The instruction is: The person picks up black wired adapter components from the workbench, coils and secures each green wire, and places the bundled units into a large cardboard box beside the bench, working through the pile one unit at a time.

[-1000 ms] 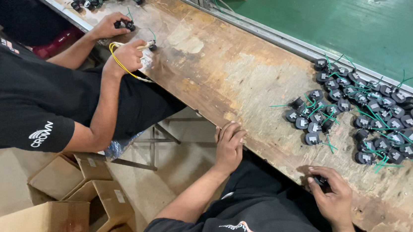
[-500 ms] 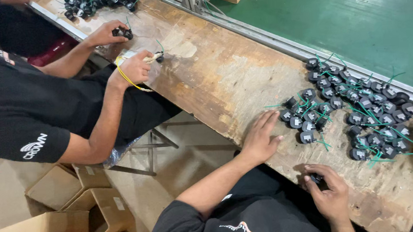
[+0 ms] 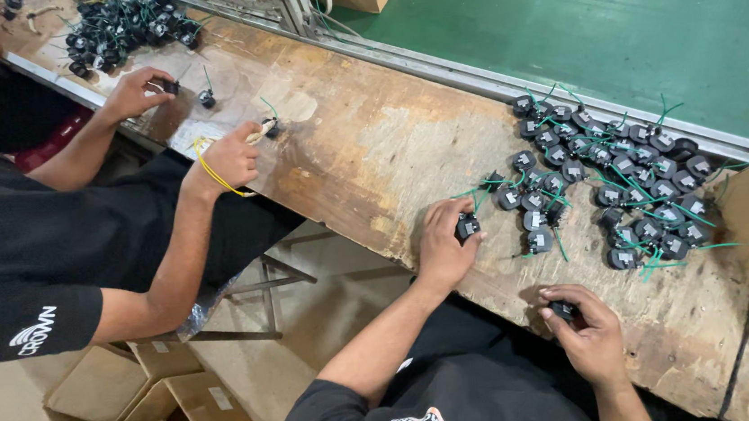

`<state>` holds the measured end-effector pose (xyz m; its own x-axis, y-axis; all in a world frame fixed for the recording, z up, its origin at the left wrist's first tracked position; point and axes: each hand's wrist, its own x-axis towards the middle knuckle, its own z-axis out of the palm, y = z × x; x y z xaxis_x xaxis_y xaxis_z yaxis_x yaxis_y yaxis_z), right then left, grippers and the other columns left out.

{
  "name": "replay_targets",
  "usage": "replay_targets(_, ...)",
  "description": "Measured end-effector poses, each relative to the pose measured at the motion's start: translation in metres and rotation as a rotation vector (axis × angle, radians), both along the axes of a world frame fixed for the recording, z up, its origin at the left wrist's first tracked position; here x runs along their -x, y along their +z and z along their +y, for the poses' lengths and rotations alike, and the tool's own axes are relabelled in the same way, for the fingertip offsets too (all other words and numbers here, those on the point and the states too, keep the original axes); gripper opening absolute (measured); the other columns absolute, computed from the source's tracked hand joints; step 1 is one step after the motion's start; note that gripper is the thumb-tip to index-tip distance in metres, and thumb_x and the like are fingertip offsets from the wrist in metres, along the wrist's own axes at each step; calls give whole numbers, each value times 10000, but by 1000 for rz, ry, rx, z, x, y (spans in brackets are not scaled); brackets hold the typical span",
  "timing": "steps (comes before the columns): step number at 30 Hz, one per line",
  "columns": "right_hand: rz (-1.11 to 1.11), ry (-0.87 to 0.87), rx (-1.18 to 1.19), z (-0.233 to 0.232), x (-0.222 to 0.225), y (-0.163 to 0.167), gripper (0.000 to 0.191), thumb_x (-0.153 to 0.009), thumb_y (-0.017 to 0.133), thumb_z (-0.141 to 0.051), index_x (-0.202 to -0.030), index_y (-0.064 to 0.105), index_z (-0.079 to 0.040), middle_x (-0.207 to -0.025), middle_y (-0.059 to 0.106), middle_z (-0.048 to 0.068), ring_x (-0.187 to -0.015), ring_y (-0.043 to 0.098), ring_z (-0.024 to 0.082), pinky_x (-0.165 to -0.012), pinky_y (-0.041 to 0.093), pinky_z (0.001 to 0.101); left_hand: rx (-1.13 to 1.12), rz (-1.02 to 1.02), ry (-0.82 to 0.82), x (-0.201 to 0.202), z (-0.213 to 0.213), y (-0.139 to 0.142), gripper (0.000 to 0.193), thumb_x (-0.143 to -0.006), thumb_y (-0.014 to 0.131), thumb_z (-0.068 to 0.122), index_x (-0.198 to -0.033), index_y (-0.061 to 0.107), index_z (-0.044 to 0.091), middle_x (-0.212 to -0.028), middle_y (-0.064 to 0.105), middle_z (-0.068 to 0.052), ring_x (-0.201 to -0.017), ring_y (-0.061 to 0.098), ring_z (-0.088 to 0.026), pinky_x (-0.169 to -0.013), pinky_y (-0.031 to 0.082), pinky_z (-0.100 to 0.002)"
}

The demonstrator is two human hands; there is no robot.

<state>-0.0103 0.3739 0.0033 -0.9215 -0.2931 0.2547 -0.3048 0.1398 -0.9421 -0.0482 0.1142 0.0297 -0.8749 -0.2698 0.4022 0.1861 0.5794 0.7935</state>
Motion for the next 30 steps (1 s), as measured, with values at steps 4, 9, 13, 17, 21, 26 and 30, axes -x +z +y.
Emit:
replay_targets(4,0,-1,12,0,-3,-4,240,-825,745,36,-1060,711,0,-1123,714,111,-1079,685,198,-959,531,301,142,139,-154,-6,-6,-5,451,-776,795,55,-1211,687,95,-1264,684,-96,-1352,549,-357,-1154,436,-452)
replay_targets(9,-18,-10,-15,0,-5,0,247,-814,745,41,-1055,718,-4,-1116,724,106,-1057,691,196,-940,534,302,185,158,-161,-8,0,-13,324,-794,829,96,-1104,741,123,-1118,750,-62,-1217,646,-298,-1091,403,-491)
replay_targets(13,8,-21,-39,1,-9,0,236,-816,751,35,-1046,719,-7,-1111,729,101,-1066,697,191,-946,536,302,-33,215,12,-3,-5,-20,247,-827,774,31,-1062,772,106,-1068,731,-85,-1109,674,-276,-985,522,-408)
replay_targets(17,2,-16,-11,4,-11,-8,243,-821,754,28,-1058,713,-5,-1125,726,100,-1074,696,188,-955,538,307,-197,248,152,4,-3,-18,246,-887,696,-46,-1101,750,62,-1084,678,-112,-1023,649,-275,-884,539,-366)
replay_targets(21,-236,-8,175,9,-9,-18,403,-840,729,46,-1233,647,15,-1168,709,105,-1119,668,183,-985,525,322,-330,357,-61,-6,21,-3,241,-939,618,-97,-1076,736,64,-1125,633,-97,-1046,634,-250,-890,542,-362)
replay_targets(26,-255,67,176,19,-9,-30,762,-786,733,37,-1466,393,-15,-1267,595,88,-1180,577,157,-994,485,302,-334,360,-625,-28,60,21,188,-924,683,-71,-1039,699,78,-1121,698,-85,-1080,688,-233,-1119,497,-418)
replay_targets(30,-364,115,160,27,-9,-39,775,-824,713,3,-1513,362,-32,-1264,583,104,-1131,593,157,-942,529,307,-123,292,-686,-31,86,28,163,-899,702,-42,-1000,671,82,-1055,707,-72,-1106,703,-270,-1183,439,-498)
